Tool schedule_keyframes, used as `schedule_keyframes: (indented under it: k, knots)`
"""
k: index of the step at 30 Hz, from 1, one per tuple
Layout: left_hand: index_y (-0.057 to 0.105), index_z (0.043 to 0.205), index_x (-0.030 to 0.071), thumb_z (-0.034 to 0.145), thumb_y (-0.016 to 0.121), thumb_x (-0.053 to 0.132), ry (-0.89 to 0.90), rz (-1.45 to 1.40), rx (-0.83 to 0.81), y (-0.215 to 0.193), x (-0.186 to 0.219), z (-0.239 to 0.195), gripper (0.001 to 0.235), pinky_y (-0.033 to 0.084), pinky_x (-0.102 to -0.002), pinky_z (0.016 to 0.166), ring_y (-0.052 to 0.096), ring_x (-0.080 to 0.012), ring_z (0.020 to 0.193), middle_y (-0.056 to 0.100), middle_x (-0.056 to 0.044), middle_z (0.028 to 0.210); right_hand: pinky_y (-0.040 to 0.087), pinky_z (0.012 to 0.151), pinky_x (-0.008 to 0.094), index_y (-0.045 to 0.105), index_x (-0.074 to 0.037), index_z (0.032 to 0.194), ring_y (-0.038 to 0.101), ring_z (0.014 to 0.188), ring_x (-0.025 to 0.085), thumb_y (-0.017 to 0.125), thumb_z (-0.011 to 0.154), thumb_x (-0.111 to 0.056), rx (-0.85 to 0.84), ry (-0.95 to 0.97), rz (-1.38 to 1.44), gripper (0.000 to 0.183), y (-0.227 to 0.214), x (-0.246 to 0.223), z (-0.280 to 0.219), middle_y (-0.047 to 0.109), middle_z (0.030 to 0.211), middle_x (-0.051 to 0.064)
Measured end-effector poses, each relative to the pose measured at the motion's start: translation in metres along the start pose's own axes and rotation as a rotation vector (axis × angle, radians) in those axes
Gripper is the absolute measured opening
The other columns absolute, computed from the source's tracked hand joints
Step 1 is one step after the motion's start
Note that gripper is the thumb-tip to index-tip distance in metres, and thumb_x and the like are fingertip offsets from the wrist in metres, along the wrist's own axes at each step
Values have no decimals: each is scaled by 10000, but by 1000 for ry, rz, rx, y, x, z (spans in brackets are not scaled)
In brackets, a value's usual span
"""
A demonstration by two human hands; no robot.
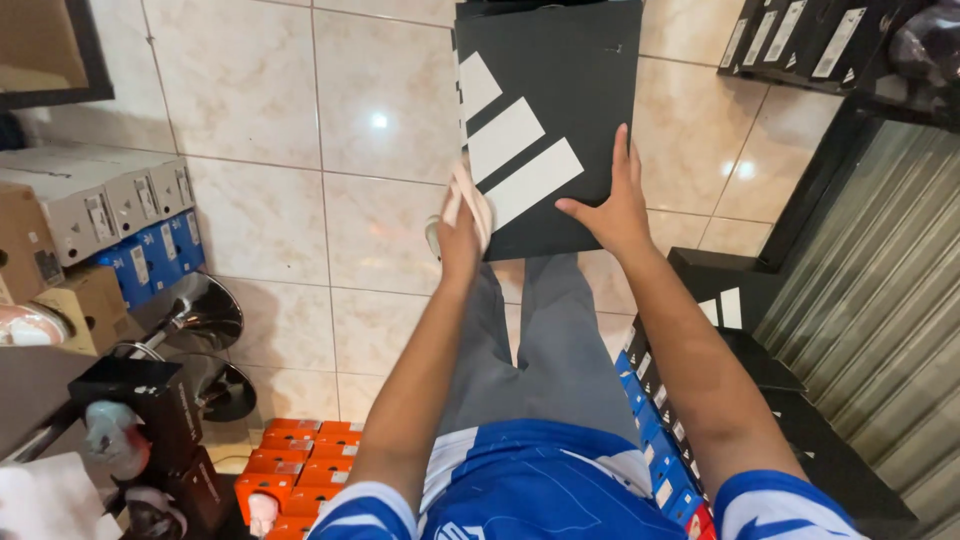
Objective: Cleaning shoe boxes with a cloth and organizing them in a warehouse storage area.
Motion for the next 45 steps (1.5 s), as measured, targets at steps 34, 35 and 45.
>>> schedule_keyframes:
  k: [34,35,45]
  knots:
    - [341,1585,81,958,573,222,635,225,-634,169,63,-100,682,307,-471,1365,393,-345,1581,366,-152,1665,-88,1255,563,-144,-157,1634,-96,1577,413,742,574,-771,-356,-537,815,1512,-86,-16,-122,-129,1712,246]
    - [417,1554,130,957,656,195,786,361,-606,192,55,-103,646,298,-508,1415,358,-344,1619,318,-129,1697,100,1222,537,18,-79,1619,156,1489,389,767,583,-480,-320,-342,819,1340,-94,-1,-128,140,1635,242]
    - [600,1417,189,995,635,181,1285,812,-947,218,-35,-114,424,348,-570,1232,421,-339,1483,433,-150,1564,553,564,355,601,137,1167,653,635,308,589,738,64,-631,-129,2045,436,-109,198,-96,707,906,236]
Point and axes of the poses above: each hand's wrist, its own z-axis towards the middle knuckle, its own y-axis out of the palm, x = y × z, the point moved 4 cm from there along z, towards the middle knuckle
